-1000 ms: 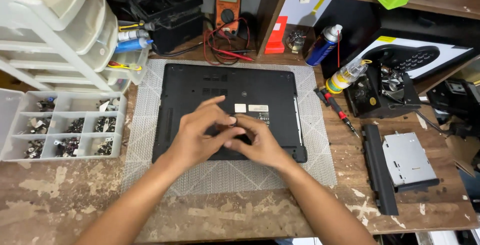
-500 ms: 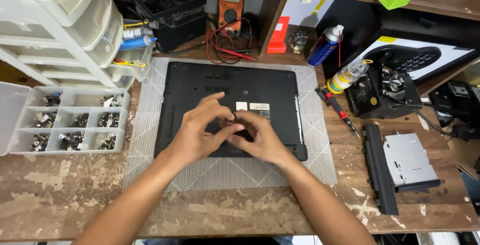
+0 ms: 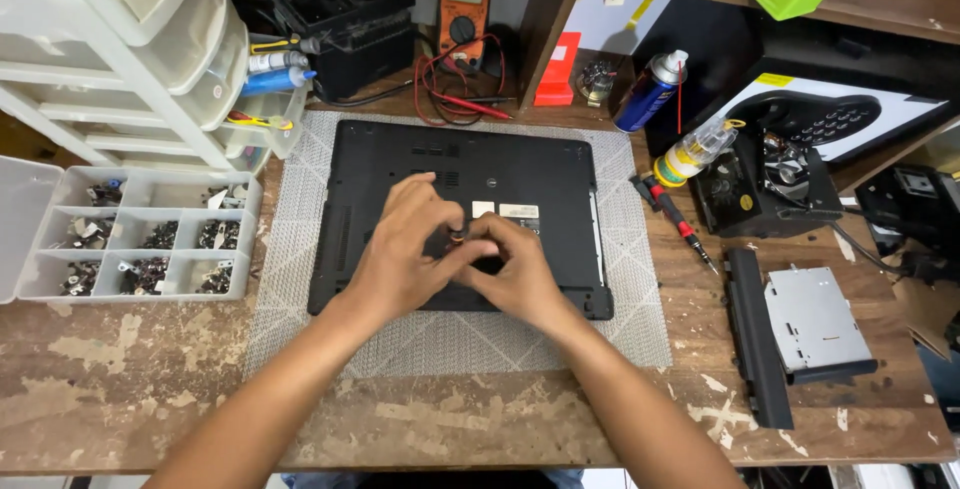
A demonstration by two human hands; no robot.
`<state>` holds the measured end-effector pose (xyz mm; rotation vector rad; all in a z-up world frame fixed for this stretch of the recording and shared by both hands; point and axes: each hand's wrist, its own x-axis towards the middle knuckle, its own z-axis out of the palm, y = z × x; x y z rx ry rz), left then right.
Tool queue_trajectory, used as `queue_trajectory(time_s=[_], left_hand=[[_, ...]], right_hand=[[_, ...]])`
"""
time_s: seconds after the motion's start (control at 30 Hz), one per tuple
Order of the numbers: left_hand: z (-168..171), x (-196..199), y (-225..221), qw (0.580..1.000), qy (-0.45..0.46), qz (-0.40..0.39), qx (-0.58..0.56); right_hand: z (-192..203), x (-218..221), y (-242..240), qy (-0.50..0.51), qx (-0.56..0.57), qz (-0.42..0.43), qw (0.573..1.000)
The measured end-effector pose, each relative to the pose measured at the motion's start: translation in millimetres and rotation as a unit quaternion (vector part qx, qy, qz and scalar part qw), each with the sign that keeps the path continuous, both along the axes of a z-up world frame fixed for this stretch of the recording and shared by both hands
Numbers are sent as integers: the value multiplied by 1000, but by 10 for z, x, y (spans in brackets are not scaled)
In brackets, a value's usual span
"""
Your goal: Disassembling a laptop by removing screws from the bottom cover and extracting the optical drive.
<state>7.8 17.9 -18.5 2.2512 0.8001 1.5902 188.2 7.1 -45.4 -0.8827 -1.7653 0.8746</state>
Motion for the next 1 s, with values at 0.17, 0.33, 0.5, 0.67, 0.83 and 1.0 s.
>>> queue_trajectory(time_s=[0.17,0.33,0.5,0.67,0.83,1.0], left_hand=[[348,-1,-145,985,-30,-119,-118],[129,3,-31,993,-48,-76,-78],[211,22,-75,991,-38,-92,-92],[304,-49,-93,985,-34,-117,-123],[116,12,-32,998,-40,-42,-29],[339,-4,-139,984,-34,-115,-131]], right_hand=[[247,52,-69,-18,0,37,999],[299,-25,-59,0,10,94,995],[22,-36,-27,-9,22,5,1000],[431,-4,-103,-14,16,67,998],[-40,-24,-27,-34,50,-17,998],[422,17,-139,-28,36,46,998]])
